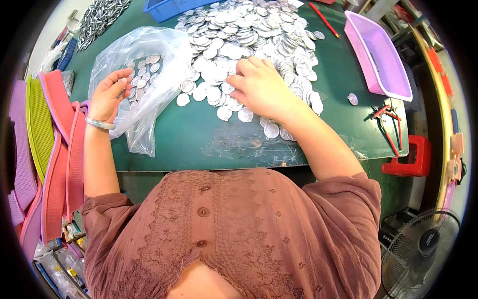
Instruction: The person sorts small silver metal discs by hand, picking them up from a large pile on a green table and placing them into a clear plastic bag. The person occasionally pauses to inspect individual discs before bagging them.
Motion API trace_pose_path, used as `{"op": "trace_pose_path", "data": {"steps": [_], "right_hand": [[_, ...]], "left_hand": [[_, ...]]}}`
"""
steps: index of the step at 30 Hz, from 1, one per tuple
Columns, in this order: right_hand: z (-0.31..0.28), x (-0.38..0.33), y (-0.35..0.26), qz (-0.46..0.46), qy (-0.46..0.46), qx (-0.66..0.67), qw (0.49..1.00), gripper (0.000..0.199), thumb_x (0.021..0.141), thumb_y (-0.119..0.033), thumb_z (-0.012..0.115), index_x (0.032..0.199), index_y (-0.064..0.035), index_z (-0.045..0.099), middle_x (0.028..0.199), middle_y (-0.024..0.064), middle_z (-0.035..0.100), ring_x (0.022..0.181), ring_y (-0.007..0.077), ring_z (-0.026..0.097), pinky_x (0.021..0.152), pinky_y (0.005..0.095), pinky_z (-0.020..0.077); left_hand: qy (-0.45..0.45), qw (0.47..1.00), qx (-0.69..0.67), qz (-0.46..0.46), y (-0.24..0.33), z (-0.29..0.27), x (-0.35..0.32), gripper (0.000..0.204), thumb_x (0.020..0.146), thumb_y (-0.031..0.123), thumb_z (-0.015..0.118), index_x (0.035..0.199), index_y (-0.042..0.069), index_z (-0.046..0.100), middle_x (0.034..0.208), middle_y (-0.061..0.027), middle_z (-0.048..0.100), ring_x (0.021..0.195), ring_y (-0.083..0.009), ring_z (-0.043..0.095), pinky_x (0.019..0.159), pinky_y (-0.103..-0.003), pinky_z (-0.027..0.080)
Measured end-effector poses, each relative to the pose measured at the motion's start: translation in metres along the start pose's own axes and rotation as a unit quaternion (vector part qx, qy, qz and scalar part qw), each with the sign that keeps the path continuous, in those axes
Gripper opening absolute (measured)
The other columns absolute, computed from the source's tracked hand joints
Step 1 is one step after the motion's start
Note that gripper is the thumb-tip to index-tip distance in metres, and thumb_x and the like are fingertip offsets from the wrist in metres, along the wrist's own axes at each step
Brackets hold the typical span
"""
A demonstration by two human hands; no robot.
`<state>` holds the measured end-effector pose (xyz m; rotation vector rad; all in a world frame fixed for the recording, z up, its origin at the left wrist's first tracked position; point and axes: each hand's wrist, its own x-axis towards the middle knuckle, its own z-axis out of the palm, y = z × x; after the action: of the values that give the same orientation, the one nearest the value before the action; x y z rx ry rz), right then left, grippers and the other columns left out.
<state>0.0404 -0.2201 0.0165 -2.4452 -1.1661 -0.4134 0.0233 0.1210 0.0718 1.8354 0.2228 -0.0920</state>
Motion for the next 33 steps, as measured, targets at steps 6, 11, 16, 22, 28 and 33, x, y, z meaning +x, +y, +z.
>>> {"op": "trace_pose_path", "data": {"steps": [6,11,16,22,28,33], "right_hand": [[-0.011,0.0,-0.007,0.022,-0.027,0.02,0.999,0.025,0.068,-0.014,0.067,0.091,-0.0087,0.062,0.088,0.0058,0.051,0.089,0.0242,0.048,0.079,0.0352,0.0364],[-0.021,0.011,-0.015,0.014,-0.025,0.035,0.999,0.022,0.07,-0.011,0.066,0.091,-0.0071,0.061,0.091,0.0071,0.052,0.089,0.026,0.049,0.078,0.0359,0.0375],[-0.036,0.063,-0.024,-0.074,0.011,0.084,0.994,0.018,0.07,0.0,0.058,0.088,-0.0022,0.059,0.09,0.0112,0.055,0.082,0.0302,0.053,0.072,0.0376,0.0444],[0.028,0.155,-0.055,-0.223,-0.11,0.1,0.963,0.02,0.066,0.002,0.052,0.085,-0.0025,0.058,0.089,0.011,0.057,0.084,0.0293,0.057,0.074,0.0368,0.0442],[0.051,0.178,-0.045,-0.189,-0.373,-0.048,0.907,0.011,0.071,-0.006,0.053,0.077,-0.0036,0.062,0.074,0.0103,0.059,0.076,0.0281,0.056,0.078,0.0364,0.0398],[0.048,0.174,-0.039,-0.176,-0.43,-0.008,0.886,0.011,0.073,-0.005,0.052,0.074,-0.0035,0.062,0.069,0.0121,0.057,0.073,0.0285,0.056,0.074,0.0373,0.0416]], "left_hand": [[-0.01,0.984,0.179,0.007,0.005,-0.006,0.006,0.026,0.082,0.008,0.053,0.107,0.002,0.058,0.085,-0.0006,0.055,0.075,-0.009,0.05,0.07,-0.024,0.043],[-0.133,0.906,0.391,0.096,-0.002,-0.003,0.005,0.028,0.079,0.007,0.051,0.106,0.0,0.057,0.093,-0.0116,0.059,0.088,-0.0218,0.055,0.08,-0.031,0.043],[-0.225,0.865,0.419,0.161,-0.012,0.017,-0.022,0.032,0.076,0.001,0.045,0.106,0.0,0.056,0.092,-0.0183,0.053,0.088,-0.0332,0.051,0.08,-0.037,0.042],[-0.19,0.893,0.387,0.13,-0.02,0.029,-0.039,0.032,0.075,-0.002,0.045,0.104,0.0,0.056,0.096,-0.0214,0.05,0.086,-0.0359,0.052,0.079,-0.036,0.043],[-0.127,0.892,0.417,0.122,-0.023,0.027,-0.048,0.033,0.075,-0.002,0.043,0.106,0.0,0.055,0.116,-0.0313,0.043,0.1,-0.0447,0.05,0.087,-0.039,0.043],[-0.122,0.879,0.449,0.107,-0.024,0.021,-0.05,0.023,0.074,0.001,0.047,0.096,0.003,0.053,0.097,-0.0172,0.053,0.083,-0.0374,0.055,0.07,-0.042,0.045]]}}
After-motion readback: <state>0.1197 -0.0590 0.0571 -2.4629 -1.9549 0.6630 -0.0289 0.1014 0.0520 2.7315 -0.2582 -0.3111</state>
